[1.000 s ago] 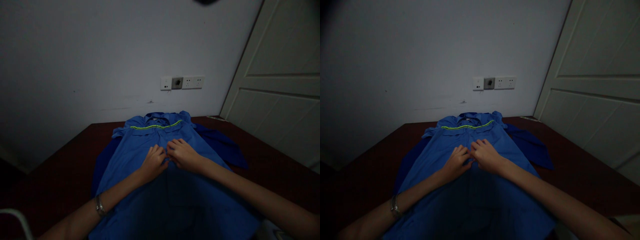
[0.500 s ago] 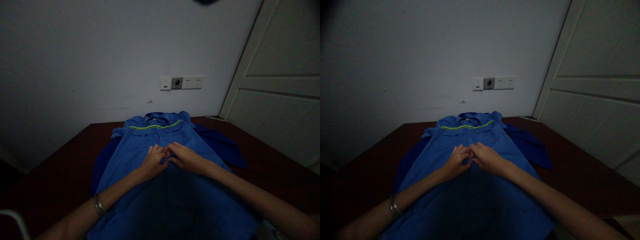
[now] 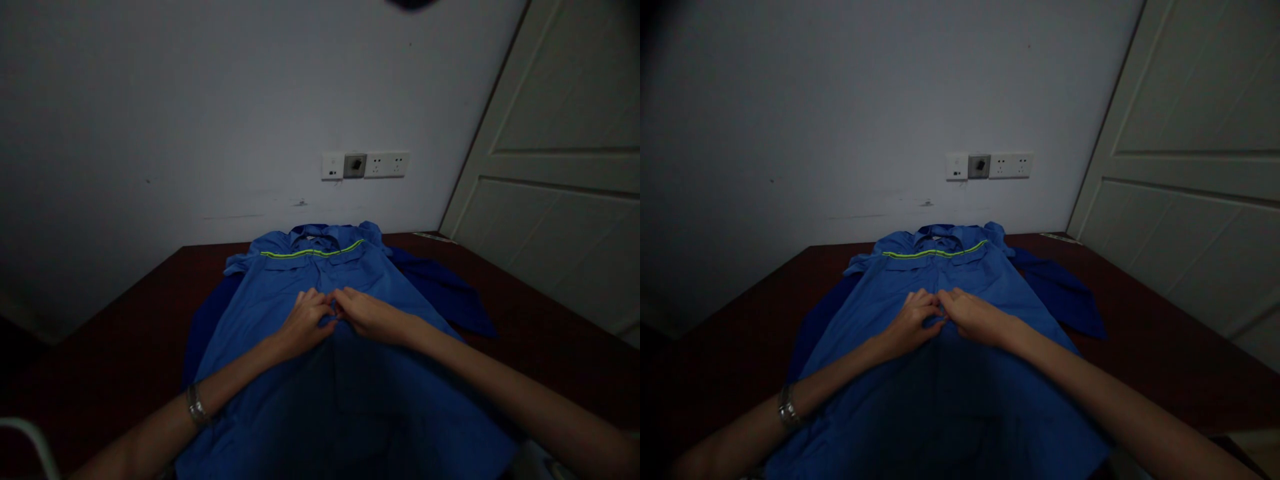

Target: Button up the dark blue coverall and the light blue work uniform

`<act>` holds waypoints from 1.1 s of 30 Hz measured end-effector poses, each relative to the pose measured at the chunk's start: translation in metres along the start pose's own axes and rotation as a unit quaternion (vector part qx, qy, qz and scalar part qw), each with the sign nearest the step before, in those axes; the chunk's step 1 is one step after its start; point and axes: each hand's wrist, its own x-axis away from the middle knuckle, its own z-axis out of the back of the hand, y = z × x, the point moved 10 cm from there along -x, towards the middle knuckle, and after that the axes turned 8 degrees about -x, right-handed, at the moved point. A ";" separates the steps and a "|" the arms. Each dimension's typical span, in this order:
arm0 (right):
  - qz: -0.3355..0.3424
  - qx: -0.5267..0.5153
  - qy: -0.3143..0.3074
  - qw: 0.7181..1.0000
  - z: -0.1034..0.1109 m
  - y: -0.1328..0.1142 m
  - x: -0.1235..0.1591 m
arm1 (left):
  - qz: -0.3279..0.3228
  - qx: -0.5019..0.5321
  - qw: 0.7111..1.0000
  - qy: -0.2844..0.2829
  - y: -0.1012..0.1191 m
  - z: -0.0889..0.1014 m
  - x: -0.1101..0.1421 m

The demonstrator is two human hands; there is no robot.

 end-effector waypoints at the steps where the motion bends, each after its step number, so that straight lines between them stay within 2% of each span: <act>1: 0.002 -0.019 0.002 1.000 0.000 0.001 0.000 | 0.000 0.004 1.000 0.002 -0.001 0.001 0.001; 7: -0.019 -0.198 0.031 0.980 0.003 0.014 0.001 | -0.007 0.035 0.999 0.014 -0.002 0.005 0.006; 10: -0.028 -0.250 0.046 0.967 0.004 0.019 0.001 | -0.004 0.046 0.999 0.018 -0.002 0.007 0.006; 21: -0.052 -0.255 0.121 0.958 0.007 0.029 0.009 | 0.042 0.117 0.992 0.011 -0.008 0.005 0.003; 23: -0.056 -0.252 0.117 0.959 0.007 0.029 0.009 | 0.044 0.124 0.991 0.006 -0.008 0.004 0.003; 27: -0.033 -0.204 0.054 0.977 0.007 0.019 0.006 | 0.048 0.125 0.991 -0.003 -0.008 0.001 0.002; 30: -0.006 -0.091 0.011 0.996 0.010 0.003 0.003 | 0.045 0.118 0.992 -0.008 -0.007 -0.001 0.000; 33: 0.014 0.041 -0.039 0.998 0.007 -0.013 0.001 | 0.042 0.107 0.993 -0.016 -0.007 -0.003 -0.001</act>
